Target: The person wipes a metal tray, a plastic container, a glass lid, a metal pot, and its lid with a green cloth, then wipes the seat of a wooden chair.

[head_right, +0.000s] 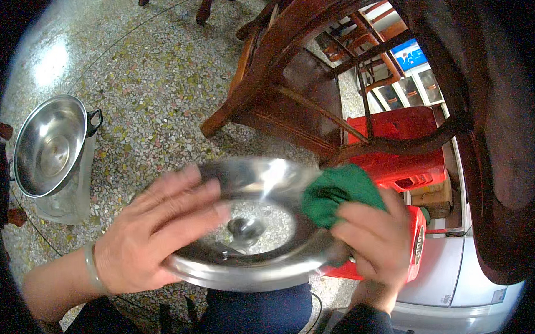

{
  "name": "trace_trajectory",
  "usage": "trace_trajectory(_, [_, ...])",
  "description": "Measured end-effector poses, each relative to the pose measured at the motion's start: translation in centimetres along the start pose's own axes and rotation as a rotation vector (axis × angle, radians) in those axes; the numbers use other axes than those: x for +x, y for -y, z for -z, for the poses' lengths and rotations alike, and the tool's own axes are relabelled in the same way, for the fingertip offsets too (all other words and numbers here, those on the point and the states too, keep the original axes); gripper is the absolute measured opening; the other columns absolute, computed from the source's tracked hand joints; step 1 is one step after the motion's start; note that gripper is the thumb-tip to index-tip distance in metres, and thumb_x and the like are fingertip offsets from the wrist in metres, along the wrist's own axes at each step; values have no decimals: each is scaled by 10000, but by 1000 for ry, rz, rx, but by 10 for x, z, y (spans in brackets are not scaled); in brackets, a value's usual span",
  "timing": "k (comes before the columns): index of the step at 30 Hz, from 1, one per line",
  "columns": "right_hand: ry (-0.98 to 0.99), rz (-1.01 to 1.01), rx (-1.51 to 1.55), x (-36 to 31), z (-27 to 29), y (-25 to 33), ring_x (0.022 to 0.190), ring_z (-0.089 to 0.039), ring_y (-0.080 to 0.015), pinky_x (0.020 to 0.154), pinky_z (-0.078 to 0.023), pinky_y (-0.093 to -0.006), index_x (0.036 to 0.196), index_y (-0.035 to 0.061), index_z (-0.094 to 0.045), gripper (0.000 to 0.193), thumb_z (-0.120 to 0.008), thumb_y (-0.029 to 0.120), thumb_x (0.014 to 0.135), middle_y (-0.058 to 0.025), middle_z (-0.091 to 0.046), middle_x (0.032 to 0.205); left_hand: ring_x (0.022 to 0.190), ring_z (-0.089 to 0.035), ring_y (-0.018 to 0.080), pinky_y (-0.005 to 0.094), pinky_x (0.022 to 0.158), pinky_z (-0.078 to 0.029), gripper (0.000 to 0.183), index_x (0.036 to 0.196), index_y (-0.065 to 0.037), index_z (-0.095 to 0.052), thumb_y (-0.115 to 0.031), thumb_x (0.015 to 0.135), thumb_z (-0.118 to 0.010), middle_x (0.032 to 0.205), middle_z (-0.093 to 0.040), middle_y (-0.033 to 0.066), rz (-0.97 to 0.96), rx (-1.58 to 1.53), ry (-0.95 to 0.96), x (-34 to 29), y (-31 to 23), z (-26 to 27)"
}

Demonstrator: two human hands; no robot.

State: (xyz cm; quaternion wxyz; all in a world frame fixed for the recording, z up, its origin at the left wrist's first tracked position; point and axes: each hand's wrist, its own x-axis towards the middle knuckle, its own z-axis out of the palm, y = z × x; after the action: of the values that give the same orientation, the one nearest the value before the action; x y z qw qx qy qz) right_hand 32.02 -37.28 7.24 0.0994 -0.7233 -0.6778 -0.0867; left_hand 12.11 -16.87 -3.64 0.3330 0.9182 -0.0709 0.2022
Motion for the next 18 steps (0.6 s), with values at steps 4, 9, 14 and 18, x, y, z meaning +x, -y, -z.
trace_trajectory(4, [59,22,242,26,-47,-47,876,-574,-271,794,-421,-354,855,96,-640,201,-673,83,657,-83,-599,910,767,-627,177,305,693,-489,349,908,-10,-650,-317,754,-710,817,-663,97,720,-687,278,-21,11,6])
trace_trajectory(9, [-538,-468,690,49,-84,-55,987,-540,-140,897,-400,-283,1035,36,-623,290,-675,208,808,-44,-610,1062,848,-512,75,259,788,-426,322,1044,-23,-586,-304,887,-580,889,-578,-44,927,-1174,-245,-79,38,-4])
trace_trajectory(14, [-419,109,680,102,-104,43,1010,-539,-232,897,-390,-377,1112,66,-565,477,-638,404,784,-65,-576,1093,944,-543,110,281,839,-437,292,1136,-29,-541,-227,924,-513,1019,-594,29,993,-1169,-455,-79,40,9])
trace_trajectory(18, [-207,557,313,132,-171,98,1049,-478,-273,911,-329,-453,1091,219,-541,416,-639,392,725,-38,-461,1240,892,-587,97,266,798,-491,300,1111,-92,-525,-229,856,-601,1014,-600,0,796,-1282,-703,-62,31,-1])
